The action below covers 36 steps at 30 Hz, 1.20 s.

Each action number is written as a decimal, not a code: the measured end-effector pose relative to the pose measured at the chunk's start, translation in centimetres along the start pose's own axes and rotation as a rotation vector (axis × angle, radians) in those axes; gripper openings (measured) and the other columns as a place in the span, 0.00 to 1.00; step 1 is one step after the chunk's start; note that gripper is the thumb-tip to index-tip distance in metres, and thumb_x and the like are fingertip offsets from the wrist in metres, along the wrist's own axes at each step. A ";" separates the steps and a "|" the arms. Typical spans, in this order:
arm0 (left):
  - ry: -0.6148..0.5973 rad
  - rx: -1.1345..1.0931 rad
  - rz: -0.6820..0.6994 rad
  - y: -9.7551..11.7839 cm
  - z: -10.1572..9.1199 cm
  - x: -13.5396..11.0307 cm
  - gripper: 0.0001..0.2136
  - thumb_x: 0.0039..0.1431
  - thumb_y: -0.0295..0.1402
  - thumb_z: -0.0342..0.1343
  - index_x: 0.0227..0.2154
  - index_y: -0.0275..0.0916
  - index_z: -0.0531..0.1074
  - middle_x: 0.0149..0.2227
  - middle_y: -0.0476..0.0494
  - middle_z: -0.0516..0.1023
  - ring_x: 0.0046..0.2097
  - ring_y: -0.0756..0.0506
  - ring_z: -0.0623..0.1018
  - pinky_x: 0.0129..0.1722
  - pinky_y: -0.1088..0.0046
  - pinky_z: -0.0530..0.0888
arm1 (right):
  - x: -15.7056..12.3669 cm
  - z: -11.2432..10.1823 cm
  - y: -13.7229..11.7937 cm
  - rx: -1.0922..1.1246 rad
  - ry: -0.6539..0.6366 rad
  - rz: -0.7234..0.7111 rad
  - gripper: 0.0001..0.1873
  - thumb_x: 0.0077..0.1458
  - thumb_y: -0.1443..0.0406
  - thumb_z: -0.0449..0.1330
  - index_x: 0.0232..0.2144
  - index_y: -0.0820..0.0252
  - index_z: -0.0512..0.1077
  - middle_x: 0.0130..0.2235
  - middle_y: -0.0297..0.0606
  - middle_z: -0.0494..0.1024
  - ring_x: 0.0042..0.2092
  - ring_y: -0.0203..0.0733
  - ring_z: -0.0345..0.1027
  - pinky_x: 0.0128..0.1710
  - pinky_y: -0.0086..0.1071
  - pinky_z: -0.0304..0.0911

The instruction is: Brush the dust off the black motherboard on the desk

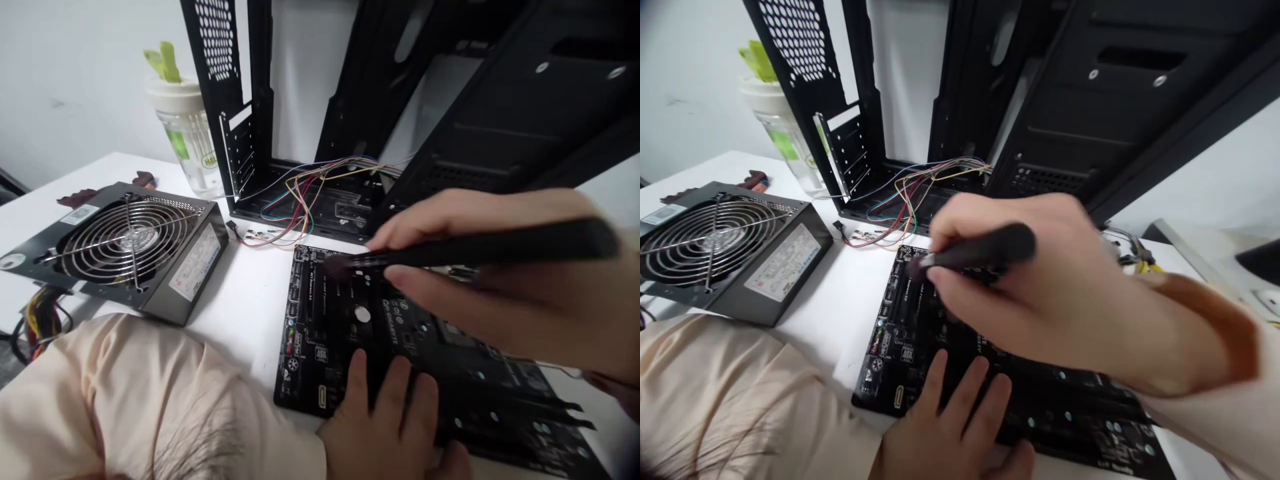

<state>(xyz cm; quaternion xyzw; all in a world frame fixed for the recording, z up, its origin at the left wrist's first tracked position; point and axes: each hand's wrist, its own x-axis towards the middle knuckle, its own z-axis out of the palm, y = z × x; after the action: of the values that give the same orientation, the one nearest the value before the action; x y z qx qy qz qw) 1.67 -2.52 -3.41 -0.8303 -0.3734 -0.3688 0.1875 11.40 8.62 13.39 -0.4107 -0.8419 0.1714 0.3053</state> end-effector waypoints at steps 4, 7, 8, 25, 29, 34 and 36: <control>0.096 -0.027 -0.066 0.5 0.0 0.3 0.08 0.58 0.39 0.54 0.39 0.48 0.73 0.43 0.50 0.81 0.48 0.43 0.78 0.49 0.56 0.74 | 3.1 3.3 -1.6 0.261 -0.305 0.082 0.01 0.49 0.66 0.58 0.28 0.58 0.70 0.27 0.29 0.73 0.26 0.32 0.66 0.23 0.24 0.58; 0.172 -0.053 -0.106 0.6 0.0 0.7 0.06 0.57 0.39 0.56 0.38 0.52 0.73 0.39 0.55 0.81 0.46 0.45 0.78 0.49 0.58 0.72 | 5.7 4.8 0.0 0.179 -0.512 0.206 0.02 0.46 0.71 0.58 0.26 0.61 0.70 0.26 0.32 0.74 0.28 0.33 0.66 0.24 0.26 0.58; 0.180 -0.051 -0.113 0.6 0.0 0.8 0.06 0.57 0.40 0.56 0.38 0.53 0.73 0.39 0.55 0.81 0.45 0.45 0.78 0.49 0.58 0.72 | 6.4 5.0 0.5 0.105 -0.448 0.213 0.03 0.45 0.73 0.58 0.25 0.62 0.70 0.27 0.33 0.74 0.30 0.34 0.67 0.27 0.27 0.60; 0.136 -0.045 -0.092 0.2 -0.1 1.0 0.04 0.59 0.41 0.55 0.35 0.56 0.74 0.42 0.59 0.81 0.46 0.45 0.77 0.51 0.57 0.68 | 6.9 4.4 -1.7 -0.011 -0.305 0.031 0.06 0.45 0.74 0.57 0.25 0.62 0.72 0.25 0.31 0.71 0.27 0.32 0.63 0.25 0.27 0.55; 0.141 -0.057 -0.111 0.5 0.0 1.0 0.03 0.58 0.40 0.56 0.34 0.57 0.74 0.41 0.59 0.81 0.46 0.44 0.76 0.52 0.56 0.66 | 6.8 4.9 -1.2 -0.002 -0.518 0.057 0.05 0.44 0.74 0.57 0.23 0.62 0.71 0.21 0.30 0.69 0.23 0.31 0.61 0.22 0.27 0.53; 0.122 -0.067 -0.127 0.8 0.1 0.9 0.04 0.57 0.42 0.57 0.33 0.54 0.75 0.43 0.57 0.80 0.48 0.44 0.76 0.53 0.57 0.67 | 6.9 5.1 -0.4 -0.196 -0.191 -0.008 0.06 0.44 0.75 0.56 0.25 0.63 0.72 0.26 0.33 0.72 0.30 0.35 0.66 0.30 0.29 0.58; 0.126 -0.073 -0.121 0.8 0.1 0.8 0.04 0.57 0.42 0.57 0.34 0.55 0.75 0.43 0.56 0.80 0.47 0.43 0.76 0.53 0.56 0.66 | 6.3 5.2 -1.1 0.003 -0.300 0.064 0.06 0.45 0.74 0.57 0.26 0.62 0.72 0.25 0.31 0.72 0.29 0.33 0.66 0.28 0.26 0.58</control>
<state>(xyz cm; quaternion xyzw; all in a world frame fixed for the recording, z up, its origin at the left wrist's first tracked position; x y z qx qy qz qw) 2.69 -2.59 -2.89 -0.7877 -0.3964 -0.4445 0.1576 4.37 12.80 12.41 -0.4064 -0.8644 0.2417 0.1711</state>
